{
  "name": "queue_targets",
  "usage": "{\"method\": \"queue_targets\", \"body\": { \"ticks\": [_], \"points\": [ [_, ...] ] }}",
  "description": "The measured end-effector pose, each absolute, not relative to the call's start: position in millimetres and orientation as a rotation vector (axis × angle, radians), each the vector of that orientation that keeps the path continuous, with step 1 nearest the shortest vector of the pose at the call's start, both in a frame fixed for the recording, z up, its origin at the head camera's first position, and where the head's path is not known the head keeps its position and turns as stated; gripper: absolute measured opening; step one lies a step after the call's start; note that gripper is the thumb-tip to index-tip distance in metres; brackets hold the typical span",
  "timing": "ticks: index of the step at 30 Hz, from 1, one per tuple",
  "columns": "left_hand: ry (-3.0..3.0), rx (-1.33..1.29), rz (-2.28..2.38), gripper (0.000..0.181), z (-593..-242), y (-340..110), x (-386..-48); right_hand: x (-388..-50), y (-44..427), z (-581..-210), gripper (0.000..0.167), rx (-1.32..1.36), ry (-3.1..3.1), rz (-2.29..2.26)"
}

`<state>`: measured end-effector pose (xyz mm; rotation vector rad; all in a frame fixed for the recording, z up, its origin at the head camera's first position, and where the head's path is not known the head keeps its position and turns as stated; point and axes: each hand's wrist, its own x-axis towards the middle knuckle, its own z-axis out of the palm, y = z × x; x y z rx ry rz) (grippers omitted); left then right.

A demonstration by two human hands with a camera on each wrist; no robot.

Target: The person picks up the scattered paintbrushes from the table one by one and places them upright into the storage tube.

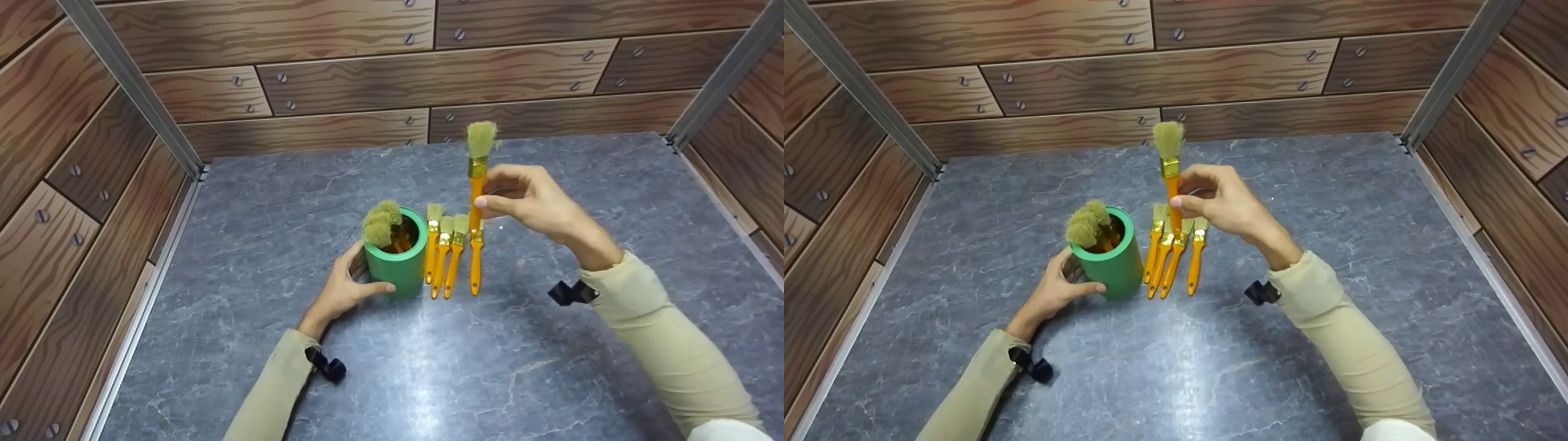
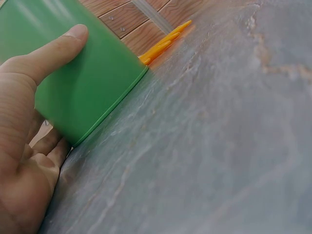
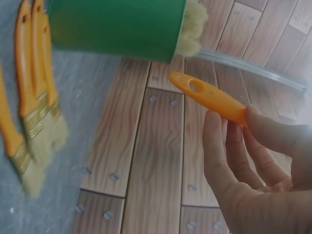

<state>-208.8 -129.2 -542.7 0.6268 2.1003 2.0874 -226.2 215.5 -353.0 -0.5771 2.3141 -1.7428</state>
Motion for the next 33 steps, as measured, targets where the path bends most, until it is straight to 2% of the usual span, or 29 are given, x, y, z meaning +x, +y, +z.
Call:
{"method": "queue_targets", "body": {
  "ticks": [24,33],
  "points": [
    [2.084,0.653,2.11,0.1,-542.0,-128.5,-208.8,-223.3,156.7,-343.4,0.019,-0.761,2.246,-1.78],
    [2.098,0.634,2.101,0.101,-542.5,-129.0,-209.3,-224.3,141.6,-351.2,0.014,-0.856,2.278,-1.77]
  ]
}}
